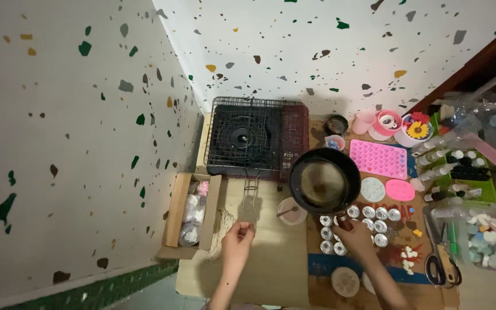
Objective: Preparing and mixing scented wax for candle making.
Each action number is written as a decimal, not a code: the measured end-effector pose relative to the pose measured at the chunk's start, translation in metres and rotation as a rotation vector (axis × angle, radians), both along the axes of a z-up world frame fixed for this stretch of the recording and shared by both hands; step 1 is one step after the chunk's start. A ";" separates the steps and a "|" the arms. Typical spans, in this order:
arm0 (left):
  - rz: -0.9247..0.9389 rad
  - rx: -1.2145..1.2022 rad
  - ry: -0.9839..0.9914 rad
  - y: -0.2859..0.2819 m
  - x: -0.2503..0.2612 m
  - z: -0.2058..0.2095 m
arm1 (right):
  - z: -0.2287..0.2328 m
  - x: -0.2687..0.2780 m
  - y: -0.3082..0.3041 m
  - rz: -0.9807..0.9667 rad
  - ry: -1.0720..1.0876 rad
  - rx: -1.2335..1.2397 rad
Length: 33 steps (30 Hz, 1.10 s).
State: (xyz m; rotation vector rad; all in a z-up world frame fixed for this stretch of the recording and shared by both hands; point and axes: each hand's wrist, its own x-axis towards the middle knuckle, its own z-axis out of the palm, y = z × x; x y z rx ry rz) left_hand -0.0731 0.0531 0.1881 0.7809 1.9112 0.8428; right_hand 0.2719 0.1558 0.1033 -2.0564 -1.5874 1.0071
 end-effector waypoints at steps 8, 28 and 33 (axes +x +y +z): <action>0.063 0.073 -0.002 -0.015 0.002 -0.001 | -0.001 -0.001 -0.012 -0.025 -0.051 0.023; 0.095 0.153 -0.017 -0.023 -0.001 -0.014 | -0.015 0.003 -0.019 0.032 -0.155 0.178; 0.112 0.147 -0.049 -0.026 0.000 -0.009 | -0.001 -0.001 -0.021 0.017 -0.186 0.126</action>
